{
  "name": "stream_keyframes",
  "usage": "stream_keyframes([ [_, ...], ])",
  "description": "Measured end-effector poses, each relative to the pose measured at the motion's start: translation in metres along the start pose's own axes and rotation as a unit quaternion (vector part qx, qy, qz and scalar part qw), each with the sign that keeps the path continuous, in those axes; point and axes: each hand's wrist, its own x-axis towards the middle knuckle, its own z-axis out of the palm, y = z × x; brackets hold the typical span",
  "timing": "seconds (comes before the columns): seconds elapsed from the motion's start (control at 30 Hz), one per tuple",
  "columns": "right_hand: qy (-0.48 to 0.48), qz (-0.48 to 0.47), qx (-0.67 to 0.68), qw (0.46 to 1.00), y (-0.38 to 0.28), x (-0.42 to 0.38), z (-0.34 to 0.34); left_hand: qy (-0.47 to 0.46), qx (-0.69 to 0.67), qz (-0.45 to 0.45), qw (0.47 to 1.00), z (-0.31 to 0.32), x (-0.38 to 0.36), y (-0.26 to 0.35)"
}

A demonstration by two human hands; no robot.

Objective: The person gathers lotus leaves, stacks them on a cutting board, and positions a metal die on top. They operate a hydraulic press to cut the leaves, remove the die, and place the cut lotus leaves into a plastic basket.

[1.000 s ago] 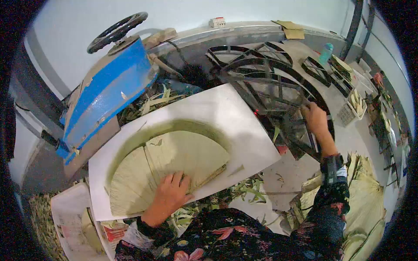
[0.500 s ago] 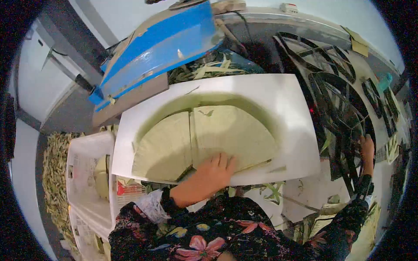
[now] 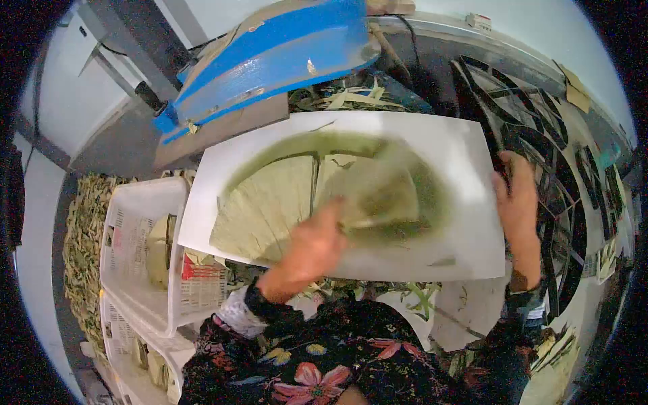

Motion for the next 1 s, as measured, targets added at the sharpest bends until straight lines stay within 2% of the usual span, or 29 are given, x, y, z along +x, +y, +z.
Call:
stream_keyframes([
  [0.03,-0.011,-0.027,0.044,0.999,-0.016,0.003,0.011,0.061,-0.043,-0.129,0.989,-0.017,0.000,0.000],
  [0.07,-0.028,-0.028,0.066,0.997,-0.035,0.004,0.019,0.121,-0.084,-0.256,0.955,-0.029,-0.005,-0.003],
  [0.1,-0.046,-0.030,0.089,0.994,-0.052,0.006,0.026,0.124,-0.080,-0.263,0.953,-0.035,-0.014,-0.012],
  [0.17,-0.105,-0.040,0.171,0.979,-0.066,0.009,0.053,0.341,-0.216,-0.298,0.865,-0.040,-0.034,-0.028],
  [0.2,-0.128,-0.046,0.208,0.969,-0.076,0.011,0.065,0.351,-0.206,-0.303,0.862,-0.040,-0.042,-0.030],
  [0.27,-0.178,-0.030,0.266,0.947,-0.102,0.017,0.086,0.452,-0.433,-0.372,0.686,-0.038,-0.061,-0.032],
  [0.3,-0.206,-0.024,0.280,0.937,-0.116,0.020,0.094,0.465,-0.421,-0.376,0.682,-0.032,-0.071,-0.036],
  [0.33,-0.214,-0.036,0.289,0.932,-0.123,0.023,0.108,0.464,-0.457,-0.421,0.632,-0.022,-0.082,-0.043],
  [0.37,-0.216,-0.088,0.308,0.922,-0.130,0.025,0.127,0.460,-0.493,-0.461,0.577,-0.019,-0.092,-0.045],
  [0.4,-0.217,-0.139,0.325,0.910,-0.138,0.029,0.141,0.380,-0.495,-0.522,0.582,-0.024,-0.103,-0.043],
  [0.43,-0.224,-0.150,0.331,0.904,-0.151,0.035,0.149,0.392,-0.489,-0.524,0.577,-0.030,-0.108,-0.038],
  [0.5,-0.239,-0.155,0.321,0.903,-0.184,0.048,0.166,0.340,-0.518,-0.545,0.565,-0.041,-0.118,-0.025],
  [0.53,-0.245,-0.163,0.328,0.898,-0.195,0.057,0.178,0.339,-0.507,-0.534,0.586,-0.038,-0.131,-0.024],
  [0.63,-0.251,-0.233,0.318,0.884,-0.227,0.072,0.230,0.364,-0.472,-0.534,0.600,-0.036,-0.155,-0.010],
  [0.7,-0.312,-0.239,0.200,0.898,-0.238,0.080,0.266,0.311,-0.562,-0.544,0.540,-0.022,-0.167,-0.005],
  [0.73,-0.316,-0.255,0.212,0.889,-0.243,0.081,0.273,0.282,-0.625,-0.523,0.506,-0.013,-0.171,-0.003],
  [0.77,-0.354,-0.262,0.151,0.885,-0.244,0.079,0.278,0.282,-0.660,-0.502,0.482,-0.005,-0.170,0.001],
  [0.8,-0.388,-0.269,0.088,0.877,-0.248,0.076,0.280,0.283,-0.675,-0.484,0.479,-0.007,-0.166,0.005],
  [0.9,-0.401,-0.250,0.035,0.881,-0.260,0.046,0.263,0.320,-0.673,-0.485,0.458,-0.007,-0.163,-0.002],
  [0.93,-0.396,-0.244,0.018,0.885,-0.264,0.035,0.253,0.330,-0.671,-0.483,0.455,-0.008,-0.162,-0.005],
  [1.0,-0.402,-0.263,0.017,0.877,-0.264,0.012,0.242,0.366,-0.690,-0.388,0.490,-0.018,-0.162,-0.010],
])
